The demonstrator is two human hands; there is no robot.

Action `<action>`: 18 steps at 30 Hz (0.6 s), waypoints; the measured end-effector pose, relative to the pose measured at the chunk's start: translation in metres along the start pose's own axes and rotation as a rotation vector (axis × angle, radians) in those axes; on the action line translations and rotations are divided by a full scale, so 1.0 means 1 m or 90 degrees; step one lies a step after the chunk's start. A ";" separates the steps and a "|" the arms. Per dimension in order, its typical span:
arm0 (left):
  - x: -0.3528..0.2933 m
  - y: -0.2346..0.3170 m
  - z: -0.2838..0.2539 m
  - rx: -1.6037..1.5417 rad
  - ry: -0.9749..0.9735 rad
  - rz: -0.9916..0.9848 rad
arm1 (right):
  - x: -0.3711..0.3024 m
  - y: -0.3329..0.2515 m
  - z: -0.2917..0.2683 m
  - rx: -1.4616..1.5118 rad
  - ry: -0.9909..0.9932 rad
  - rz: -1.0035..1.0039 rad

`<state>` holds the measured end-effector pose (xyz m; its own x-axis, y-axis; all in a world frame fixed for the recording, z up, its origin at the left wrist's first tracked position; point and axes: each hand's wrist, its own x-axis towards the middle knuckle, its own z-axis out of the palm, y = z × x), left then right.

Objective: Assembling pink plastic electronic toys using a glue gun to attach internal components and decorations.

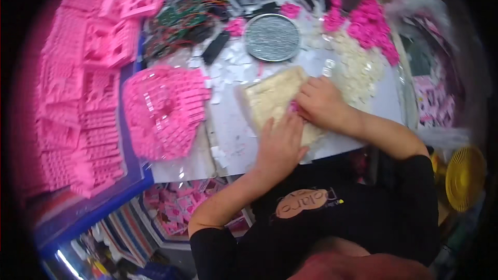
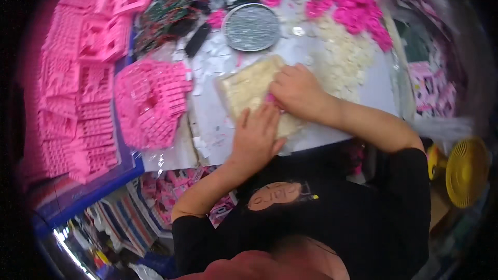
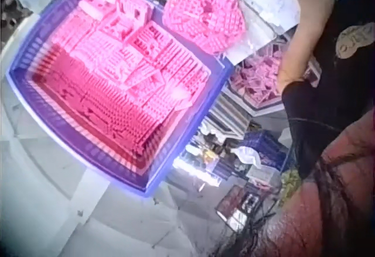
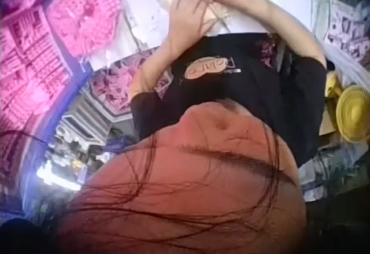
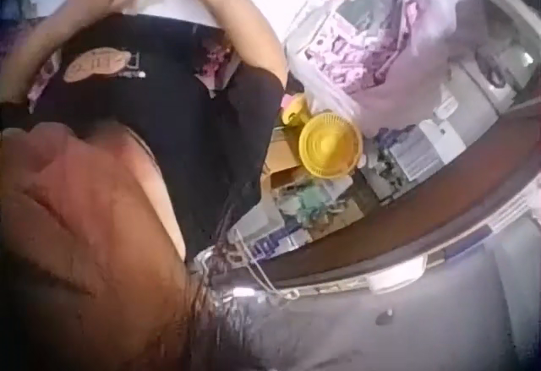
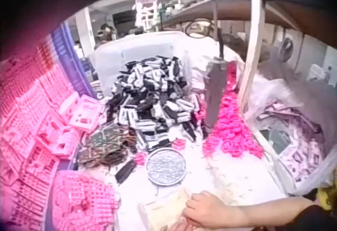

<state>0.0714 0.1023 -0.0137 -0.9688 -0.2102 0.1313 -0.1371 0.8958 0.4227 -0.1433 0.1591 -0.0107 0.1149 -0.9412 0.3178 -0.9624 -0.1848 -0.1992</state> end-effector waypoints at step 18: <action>-0.138 -0.338 -0.357 0.367 0.573 -0.801 | -0.015 0.002 -0.035 0.327 -0.110 0.191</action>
<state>0.3255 -0.3111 0.1450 0.1974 -0.8322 0.5182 -0.9475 -0.0263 0.3187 -0.1556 0.1832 0.0165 -0.0632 -0.9975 0.0323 -0.7223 0.0234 -0.6912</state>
